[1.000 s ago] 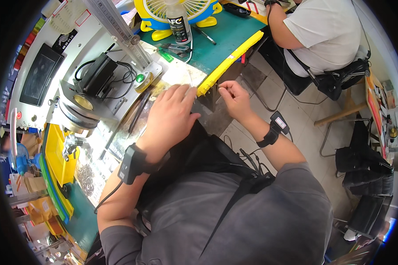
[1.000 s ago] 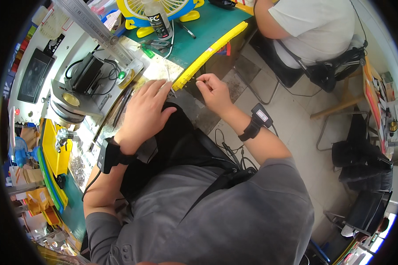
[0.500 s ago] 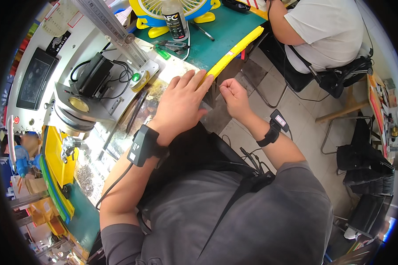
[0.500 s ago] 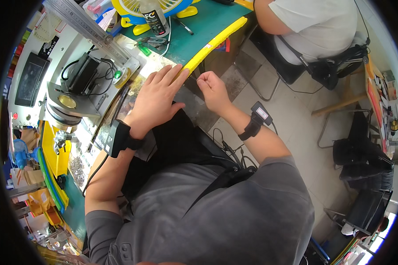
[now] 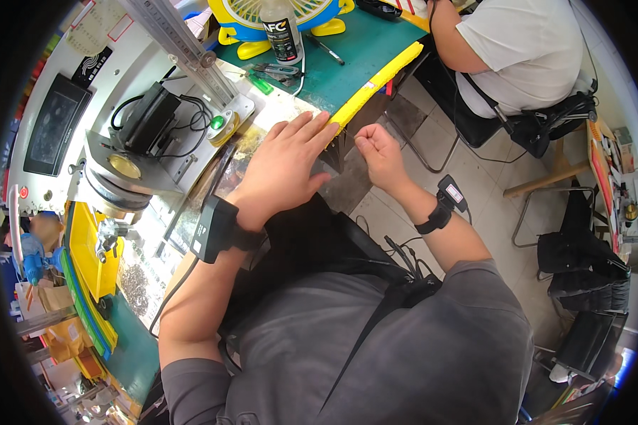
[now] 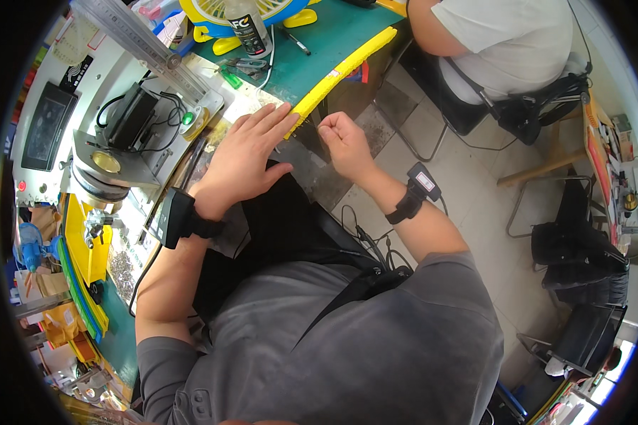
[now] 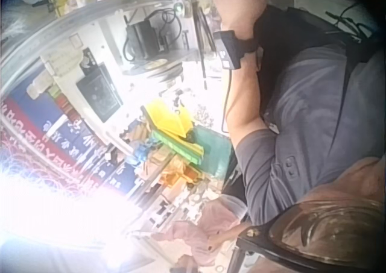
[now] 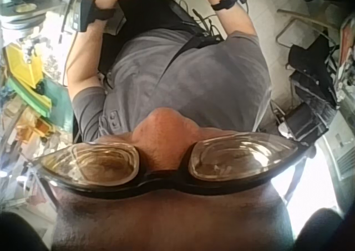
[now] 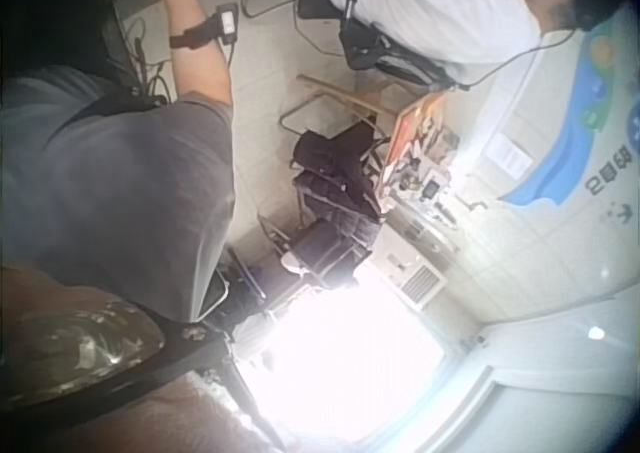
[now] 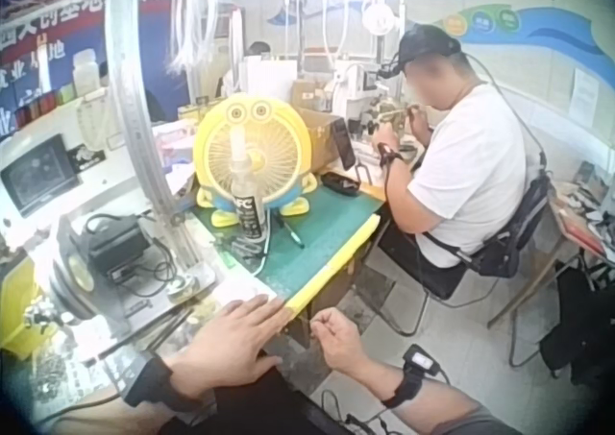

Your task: Assembling small metal components using tweezers and specialized tools at a workstation.

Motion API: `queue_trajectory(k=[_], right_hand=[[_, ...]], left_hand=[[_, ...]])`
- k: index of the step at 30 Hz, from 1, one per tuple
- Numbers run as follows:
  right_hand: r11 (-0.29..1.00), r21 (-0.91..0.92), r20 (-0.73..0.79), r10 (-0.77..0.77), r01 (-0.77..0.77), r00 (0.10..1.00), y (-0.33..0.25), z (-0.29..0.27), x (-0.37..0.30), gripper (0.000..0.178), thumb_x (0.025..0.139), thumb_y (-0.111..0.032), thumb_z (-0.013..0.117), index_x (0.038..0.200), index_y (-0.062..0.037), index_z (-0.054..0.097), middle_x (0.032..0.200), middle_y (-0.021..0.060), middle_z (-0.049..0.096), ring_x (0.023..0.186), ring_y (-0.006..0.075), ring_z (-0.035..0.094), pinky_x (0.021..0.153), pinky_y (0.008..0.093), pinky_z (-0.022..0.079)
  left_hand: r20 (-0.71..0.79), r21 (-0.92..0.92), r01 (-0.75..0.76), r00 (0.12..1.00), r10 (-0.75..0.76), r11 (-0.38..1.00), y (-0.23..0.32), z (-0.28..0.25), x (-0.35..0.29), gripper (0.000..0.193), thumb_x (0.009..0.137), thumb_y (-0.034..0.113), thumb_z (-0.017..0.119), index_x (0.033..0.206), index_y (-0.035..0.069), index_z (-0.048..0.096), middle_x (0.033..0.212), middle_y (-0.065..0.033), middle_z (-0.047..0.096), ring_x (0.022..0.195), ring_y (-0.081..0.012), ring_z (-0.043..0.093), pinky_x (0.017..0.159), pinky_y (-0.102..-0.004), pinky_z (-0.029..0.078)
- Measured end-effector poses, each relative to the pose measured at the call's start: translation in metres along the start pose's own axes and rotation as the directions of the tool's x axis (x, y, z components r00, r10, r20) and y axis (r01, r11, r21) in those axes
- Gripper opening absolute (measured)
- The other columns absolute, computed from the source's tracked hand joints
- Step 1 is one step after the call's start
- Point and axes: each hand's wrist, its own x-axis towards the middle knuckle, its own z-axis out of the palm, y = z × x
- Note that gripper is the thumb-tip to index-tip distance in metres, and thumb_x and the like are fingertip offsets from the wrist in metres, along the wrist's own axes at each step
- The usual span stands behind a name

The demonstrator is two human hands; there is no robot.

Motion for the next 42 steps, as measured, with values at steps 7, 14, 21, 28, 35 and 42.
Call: queue_trajectory(k=[7,14,21,28,35,42], right_hand=[[0.994,-0.099,0.035,-0.037,0.040,0.999,-0.007,-0.003,-0.003,0.006,0.102,-0.009,0.056,0.101,-0.0030,0.057,0.077,-0.0033,0.055,0.070,0.0043,0.050,0.062,0.0231,0.042],[0.992,0.029,0.105,0.119,-0.123,0.987,0.010,-0.017,0.004,0.011,0.101,-0.013,0.058,0.101,-0.0025,0.057,0.077,-0.0029,0.053,0.069,0.0047,0.049,0.062,0.0235,0.041],[0.886,-0.460,0.146,0.140,-0.058,0.979,0.006,-0.057,0.016,0.023,0.100,-0.022,0.061,0.113,-0.0018,0.060,0.100,0.0055,0.065,0.090,0.0144,0.061,0.081,0.0318,0.049],[0.969,-0.239,0.162,0.105,-0.064,0.981,-0.034,-0.034,0.019,0.028,0.099,-0.024,0.064,0.116,-0.0022,0.063,0.108,0.0063,0.067,0.101,0.0141,0.061,0.092,0.0316,0.048],[0.945,-0.317,-0.093,-0.118,0.083,0.989,-0.055,-0.006,0.019,0.015,0.096,-0.015,0.067,0.097,-0.0009,0.068,0.084,0.0011,0.066,0.080,0.0076,0.058,0.072,0.0255,0.048],[0.865,-0.080,0.252,-0.464,0.496,0.849,-0.131,0.073,-0.007,0.009,0.097,0.003,0.052,0.091,0.0031,0.058,0.085,0.0090,0.062,0.076,0.0161,0.054,0.072,0.0283,0.045]], left_hand=[[-0.008,0.060,0.004,1.000,-0.004,0.998,0.003,0.002,0.001,0.076,0.079,0.020,0.079,0.148,0.010,0.048,0.153,-0.0117,0.048,0.140,-0.0333,0.045,0.113,-0.0448,0.038],[-0.019,-0.005,-0.015,1.000,0.014,1.000,-0.004,0.003,0.000,0.077,0.080,0.021,0.079,0.148,0.007,0.046,0.154,-0.0130,0.046,0.142,-0.0347,0.042,0.114,-0.0448,0.037],[0.001,-0.050,0.006,1.000,-0.006,0.999,-0.007,-0.002,-0.006,0.079,0.082,0.022,0.078,0.150,0.003,0.042,0.156,-0.0179,0.043,0.145,-0.0365,0.038,0.118,-0.0456,0.032],[0.043,-0.019,0.015,0.999,-0.014,1.000,0.013,-0.034,-0.053,0.081,0.081,0.021,0.079,0.150,0.003,0.042,0.155,-0.0183,0.042,0.145,-0.0368,0.038,0.118,-0.0466,0.034],[0.025,-0.198,0.201,0.980,-0.200,0.959,0.023,-0.071,-0.191,0.066,0.079,0.018,0.081,0.139,0.002,0.056,0.144,-0.0175,0.056,0.132,-0.0369,0.054,0.108,-0.0457,0.044],[-0.383,-0.456,0.461,0.671,-0.635,0.762,0.009,-0.085,-0.331,0.035,0.086,0.011,0.075,0.119,0.002,0.069,0.103,-0.0147,0.074,0.090,-0.0295,0.071,0.080,-0.0360,0.055]])
